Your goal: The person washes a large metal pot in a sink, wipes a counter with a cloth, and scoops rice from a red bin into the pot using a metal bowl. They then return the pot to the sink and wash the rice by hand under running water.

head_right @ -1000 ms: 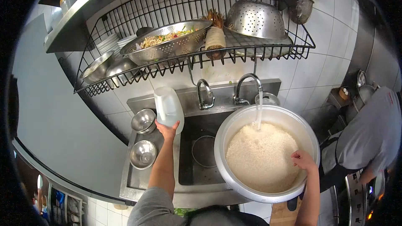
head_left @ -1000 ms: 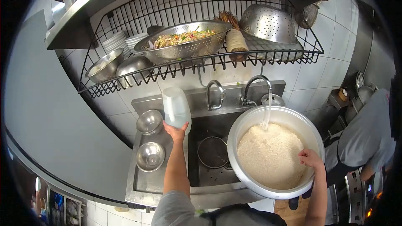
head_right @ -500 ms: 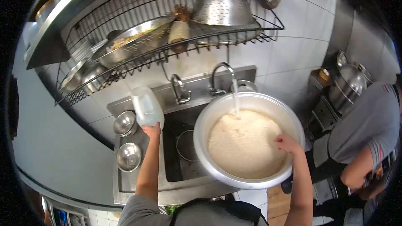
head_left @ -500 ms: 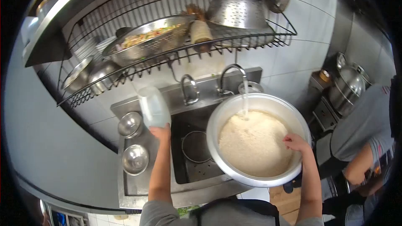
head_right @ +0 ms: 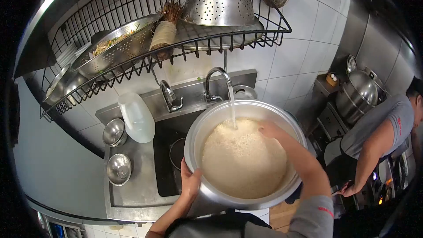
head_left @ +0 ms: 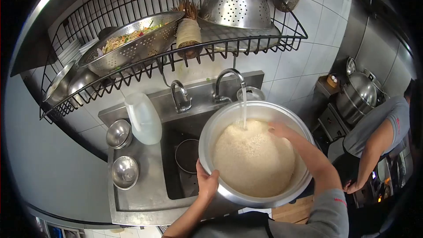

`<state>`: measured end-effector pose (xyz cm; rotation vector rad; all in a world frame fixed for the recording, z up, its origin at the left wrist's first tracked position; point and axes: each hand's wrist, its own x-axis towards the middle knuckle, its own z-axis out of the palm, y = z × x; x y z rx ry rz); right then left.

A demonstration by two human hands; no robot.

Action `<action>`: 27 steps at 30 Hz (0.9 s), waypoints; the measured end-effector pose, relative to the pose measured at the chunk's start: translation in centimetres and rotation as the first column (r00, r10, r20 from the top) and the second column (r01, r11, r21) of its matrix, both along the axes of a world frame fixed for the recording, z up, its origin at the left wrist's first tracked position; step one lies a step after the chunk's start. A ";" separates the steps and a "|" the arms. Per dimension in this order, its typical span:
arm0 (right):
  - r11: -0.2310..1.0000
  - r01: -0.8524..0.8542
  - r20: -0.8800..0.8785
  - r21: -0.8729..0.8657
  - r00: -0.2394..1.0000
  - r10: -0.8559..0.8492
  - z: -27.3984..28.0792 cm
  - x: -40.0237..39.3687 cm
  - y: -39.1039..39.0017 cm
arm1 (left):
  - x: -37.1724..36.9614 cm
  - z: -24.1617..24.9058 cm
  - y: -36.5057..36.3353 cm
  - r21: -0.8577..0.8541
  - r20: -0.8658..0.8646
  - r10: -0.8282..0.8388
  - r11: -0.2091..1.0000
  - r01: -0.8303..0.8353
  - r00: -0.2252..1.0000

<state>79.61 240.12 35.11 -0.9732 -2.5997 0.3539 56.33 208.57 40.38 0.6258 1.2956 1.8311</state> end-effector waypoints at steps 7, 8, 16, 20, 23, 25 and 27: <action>0.738 0.196 0.134 -0.646 0.981 -0.144 -5.3 -11.4 4.2 | 0.2 1.0 0.1 -0.058 -0.068 0.055 0.997 -0.059 0.996; 0.639 0.177 0.116 -0.749 0.984 -0.136 -6.2 -12.5 4.2 | 0.2 0.8 0.2 -0.059 -0.064 0.061 0.996 -0.065 0.996; 0.569 0.109 0.352 -0.815 0.873 0.337 -5.8 -15.7 -4.9 | 0.0 1.0 0.1 -0.079 -0.069 0.052 0.995 -0.057 0.996; 0.548 0.140 0.496 -0.825 0.642 0.584 -0.5 -12.7 -9.9 | 0.2 1.6 -0.3 -0.086 -0.052 0.029 0.996 -0.034 0.998; 0.402 0.210 0.448 -0.891 0.548 0.706 3.7 -11.2 -9.3 | 0.6 0.7 -0.6 -0.067 -0.034 0.045 0.997 -0.048 0.998; 0.066 0.000 0.051 -0.998 0.627 0.777 3.2 -10.4 -3.4 | 0.7 1.2 -0.7 -0.083 -0.016 0.032 0.996 -0.033 0.999; -0.011 -0.181 -0.172 -0.983 0.914 0.367 0.1 -9.8 3.2 | 0.7 1.5 -0.8 -0.086 -0.016 0.026 0.996 -0.028 1.000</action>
